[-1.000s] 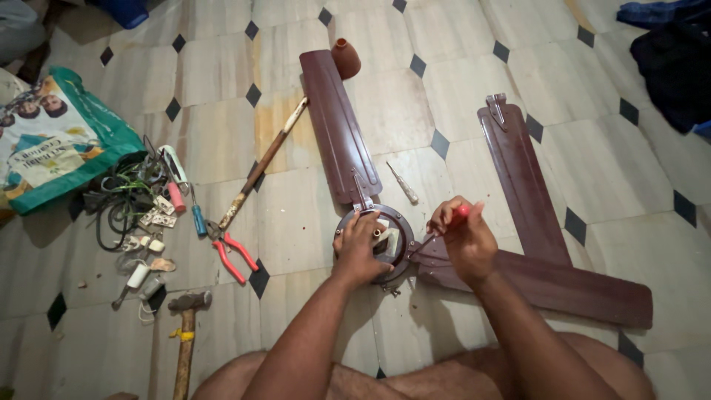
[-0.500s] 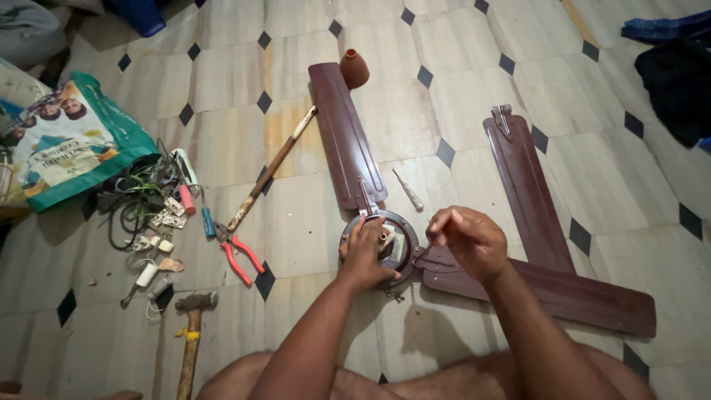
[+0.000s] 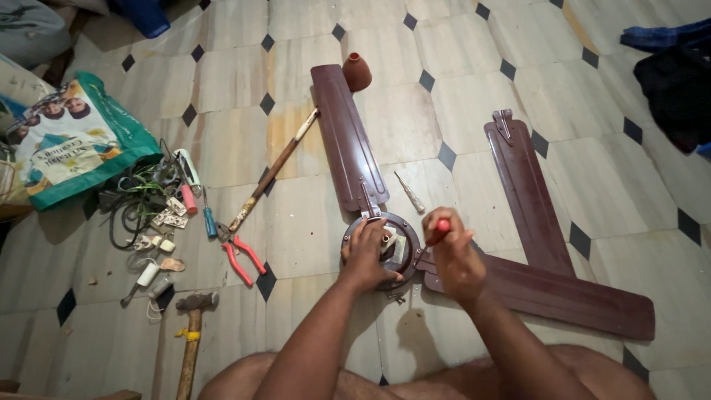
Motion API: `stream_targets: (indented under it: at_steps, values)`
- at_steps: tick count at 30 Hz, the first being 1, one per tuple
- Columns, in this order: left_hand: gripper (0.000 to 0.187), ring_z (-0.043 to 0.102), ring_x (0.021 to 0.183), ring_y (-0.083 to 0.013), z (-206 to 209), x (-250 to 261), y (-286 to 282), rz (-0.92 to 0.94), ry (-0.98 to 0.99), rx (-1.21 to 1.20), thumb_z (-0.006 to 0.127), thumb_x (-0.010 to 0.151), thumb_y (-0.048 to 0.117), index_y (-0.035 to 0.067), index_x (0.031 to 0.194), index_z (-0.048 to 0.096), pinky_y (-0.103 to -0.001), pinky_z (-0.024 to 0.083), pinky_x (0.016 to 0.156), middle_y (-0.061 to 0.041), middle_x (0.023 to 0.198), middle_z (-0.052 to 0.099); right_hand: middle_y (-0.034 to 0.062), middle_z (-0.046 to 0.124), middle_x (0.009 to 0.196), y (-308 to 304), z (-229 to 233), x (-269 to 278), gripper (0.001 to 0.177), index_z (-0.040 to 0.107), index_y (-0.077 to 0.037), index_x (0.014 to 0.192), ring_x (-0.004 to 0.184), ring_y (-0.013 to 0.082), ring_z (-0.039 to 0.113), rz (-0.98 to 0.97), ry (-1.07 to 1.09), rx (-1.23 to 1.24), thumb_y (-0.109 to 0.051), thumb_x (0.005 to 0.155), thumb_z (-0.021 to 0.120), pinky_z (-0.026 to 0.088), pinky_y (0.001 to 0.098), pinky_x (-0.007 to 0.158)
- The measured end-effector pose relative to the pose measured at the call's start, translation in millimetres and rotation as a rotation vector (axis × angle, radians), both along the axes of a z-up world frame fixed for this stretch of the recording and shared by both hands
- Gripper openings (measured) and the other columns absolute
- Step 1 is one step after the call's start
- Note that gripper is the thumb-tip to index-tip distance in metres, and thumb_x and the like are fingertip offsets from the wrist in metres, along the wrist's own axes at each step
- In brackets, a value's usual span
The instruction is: The person sits on the floor and uses a screwdriver to tighten screws on the central hub of a ceiling fan. The fan blades are attached, and the person rotates the fan to access different screw locations while working.
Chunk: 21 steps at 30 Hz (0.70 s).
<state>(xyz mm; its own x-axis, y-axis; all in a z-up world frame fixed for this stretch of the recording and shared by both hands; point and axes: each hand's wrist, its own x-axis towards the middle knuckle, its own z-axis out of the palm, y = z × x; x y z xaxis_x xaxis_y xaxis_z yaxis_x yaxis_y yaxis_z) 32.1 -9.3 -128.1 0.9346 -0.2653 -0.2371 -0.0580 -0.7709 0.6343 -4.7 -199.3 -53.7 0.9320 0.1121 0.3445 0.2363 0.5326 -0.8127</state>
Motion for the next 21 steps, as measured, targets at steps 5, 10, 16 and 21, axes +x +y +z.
stream_targets:
  at_steps: [5,10,16,21]
  values:
    - [0.128,0.01,0.158,-0.0266,3,-1,0,-0.01,-0.015,0.018,0.104,0.048,0.033,0.02,0.154,0.035,-0.055,0.016,0.123,0.001,0.163,0.035,0.0057,0.049,0.115,-20,7,10,0.034,0.047,-0.007,0.123,0.103,0.0168,0.048,-0.084,0.038,-0.137,-0.038,0.109,0.041,0.04,0.0314,0.098]
    - [0.132,0.01,0.158,-0.0263,0,-1,0,0.004,-0.004,0.002,0.103,0.049,0.035,0.021,0.157,0.03,-0.056,0.016,0.123,0.002,0.162,0.036,0.0064,0.064,0.099,-37,25,1,0.011,0.063,-0.003,0.102,0.091,0.0157,0.062,-0.183,-0.121,-0.783,-0.002,0.093,0.069,0.052,0.0301,0.083]
    - [0.132,0.008,0.158,-0.0262,0,2,0,-0.006,0.032,-0.003,0.103,0.05,0.036,0.02,0.158,0.028,-0.057,0.013,0.124,0.0,0.163,0.035,0.0066,0.07,0.089,-37,67,12,0.021,0.07,-0.005,0.101,0.078,0.0214,0.07,-0.093,-0.189,-1.167,-0.003,0.081,0.077,0.058,0.0339,0.071]
    - [0.112,0.008,0.159,-0.0274,2,2,3,-0.051,-0.006,0.0,0.104,0.049,0.034,0.021,0.143,0.044,-0.055,0.013,0.125,0.001,0.168,0.032,0.0096,0.069,0.097,-38,96,32,0.004,0.072,-0.007,0.084,0.087,0.0316,0.07,0.142,-0.209,-1.743,-0.011,0.083,0.074,0.057,0.0439,0.078]
